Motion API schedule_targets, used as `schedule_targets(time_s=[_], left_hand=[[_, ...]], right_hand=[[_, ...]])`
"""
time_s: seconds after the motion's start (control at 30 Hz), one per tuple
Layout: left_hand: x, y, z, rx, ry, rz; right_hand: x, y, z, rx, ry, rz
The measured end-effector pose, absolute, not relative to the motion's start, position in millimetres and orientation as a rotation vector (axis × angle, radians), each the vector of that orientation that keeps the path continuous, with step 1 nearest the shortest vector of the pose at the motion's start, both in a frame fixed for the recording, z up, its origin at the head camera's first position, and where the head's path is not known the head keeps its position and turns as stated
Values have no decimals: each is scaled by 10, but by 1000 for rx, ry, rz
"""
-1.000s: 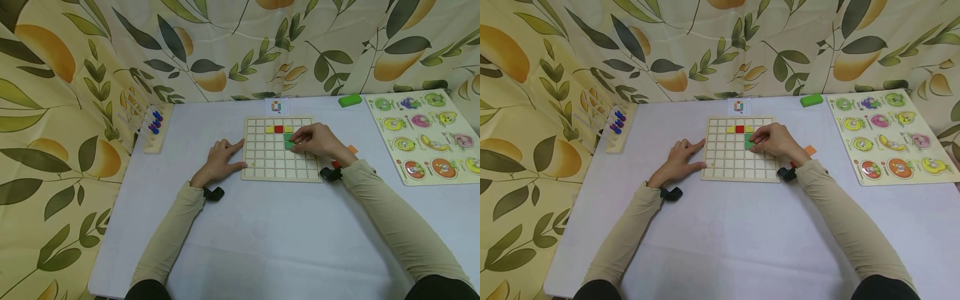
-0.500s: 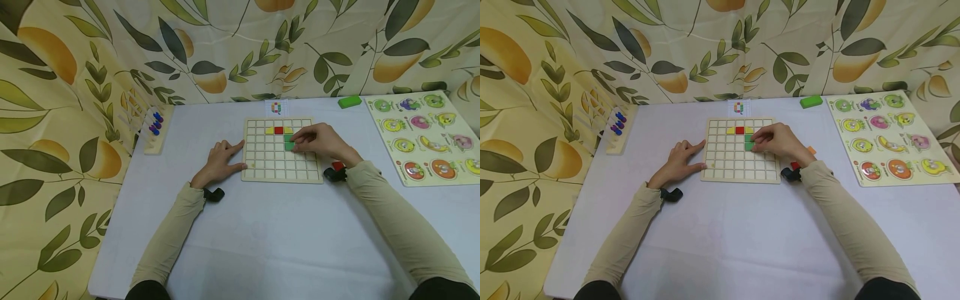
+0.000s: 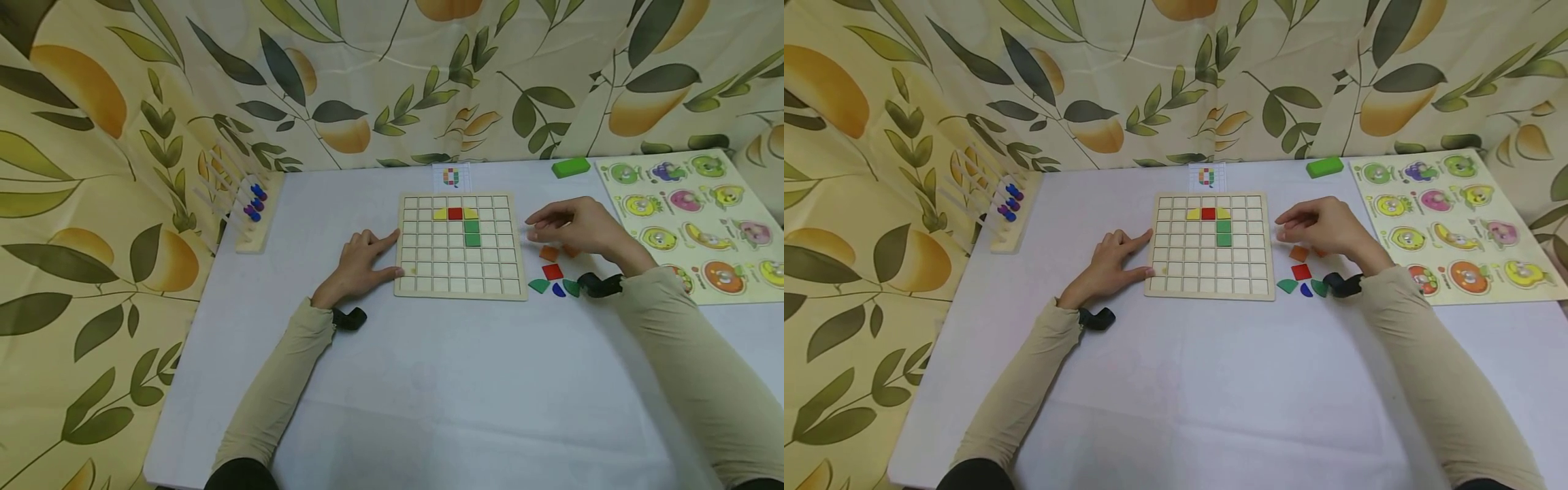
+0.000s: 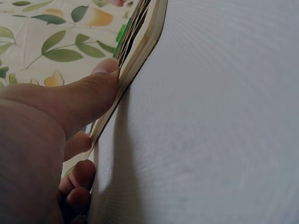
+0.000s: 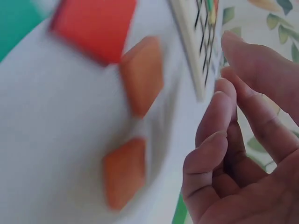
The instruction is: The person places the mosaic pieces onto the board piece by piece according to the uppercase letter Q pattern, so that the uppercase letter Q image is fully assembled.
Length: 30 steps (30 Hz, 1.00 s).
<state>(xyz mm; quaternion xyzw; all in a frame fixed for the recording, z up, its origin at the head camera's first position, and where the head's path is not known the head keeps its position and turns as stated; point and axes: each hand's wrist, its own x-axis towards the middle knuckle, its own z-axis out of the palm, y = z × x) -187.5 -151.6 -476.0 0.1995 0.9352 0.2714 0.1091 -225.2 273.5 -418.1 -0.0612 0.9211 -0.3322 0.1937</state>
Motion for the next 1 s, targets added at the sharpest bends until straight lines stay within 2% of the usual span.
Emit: schedule_targets(time_s=[0.37,1.0], left_hand=[[-1867,-1516,-4751,569,2749,804],[-1858,-1508,-4740,585,2760,800]], right_hand=[[-2073,2994,-4269,-247,2620,-820],[-2035,2881,-4297,-357,2680,-743]])
